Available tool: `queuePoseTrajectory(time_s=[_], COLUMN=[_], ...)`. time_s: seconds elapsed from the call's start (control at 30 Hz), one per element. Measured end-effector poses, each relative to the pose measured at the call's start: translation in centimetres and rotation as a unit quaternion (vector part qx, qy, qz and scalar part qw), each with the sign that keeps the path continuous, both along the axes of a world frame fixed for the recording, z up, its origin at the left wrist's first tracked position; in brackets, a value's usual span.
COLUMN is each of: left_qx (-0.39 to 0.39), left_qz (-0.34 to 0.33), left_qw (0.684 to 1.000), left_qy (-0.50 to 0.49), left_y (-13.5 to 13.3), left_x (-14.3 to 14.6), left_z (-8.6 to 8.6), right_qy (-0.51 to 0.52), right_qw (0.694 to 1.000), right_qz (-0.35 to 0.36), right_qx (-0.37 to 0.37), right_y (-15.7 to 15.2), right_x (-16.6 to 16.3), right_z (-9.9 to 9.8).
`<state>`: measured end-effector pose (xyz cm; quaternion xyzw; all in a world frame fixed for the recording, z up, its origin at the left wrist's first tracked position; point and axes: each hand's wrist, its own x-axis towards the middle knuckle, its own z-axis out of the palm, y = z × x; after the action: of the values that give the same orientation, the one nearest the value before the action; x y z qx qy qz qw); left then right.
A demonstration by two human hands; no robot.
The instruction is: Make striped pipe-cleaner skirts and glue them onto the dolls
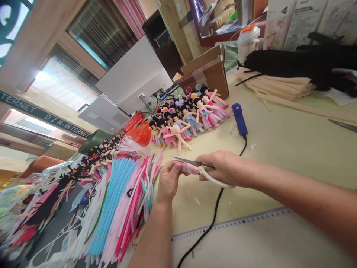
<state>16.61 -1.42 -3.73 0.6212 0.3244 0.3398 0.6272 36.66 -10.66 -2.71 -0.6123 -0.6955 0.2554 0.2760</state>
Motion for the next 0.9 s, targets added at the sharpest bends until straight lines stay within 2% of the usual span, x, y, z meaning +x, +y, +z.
queuePoseTrajectory(time_s=[0.13,0.23,0.3,0.5,0.63,0.77,0.9], left_qx=[0.012,-0.029,-0.061,-0.093,-0.126,-0.141,-0.156], left_qz=[0.05,0.112,0.126,0.113,0.061,0.002,0.006], left_qw=[0.998,0.992,0.987,0.987,0.99,0.99,0.988], left_qy=[-0.024,-0.06,-0.075,-0.06,-0.016,0.023,0.018], left_y=[0.4,0.7,0.9,1.2,0.9,0.4,0.3], left_x=[-0.5,-0.6,-0.6,-0.6,-0.4,-0.2,-0.2], left_z=[0.7,1.4,1.8,1.9,1.4,1.2,1.6], right_qy=[-0.065,-0.149,-0.188,-0.245,-0.249,-0.246,-0.184], right_qw=[0.997,0.987,0.979,0.958,0.955,0.958,0.974], right_qz=[-0.038,-0.049,-0.047,-0.074,-0.063,-0.052,-0.076], right_qx=[0.021,0.041,0.065,0.13,0.149,0.135,0.105], right_y=[0.2,0.0,-0.1,-0.3,-0.2,-0.3,-0.3], right_x=[0.7,0.8,0.7,0.6,0.3,0.2,0.0], right_z=[0.1,0.2,0.2,-0.3,-0.5,-0.5,-0.6])
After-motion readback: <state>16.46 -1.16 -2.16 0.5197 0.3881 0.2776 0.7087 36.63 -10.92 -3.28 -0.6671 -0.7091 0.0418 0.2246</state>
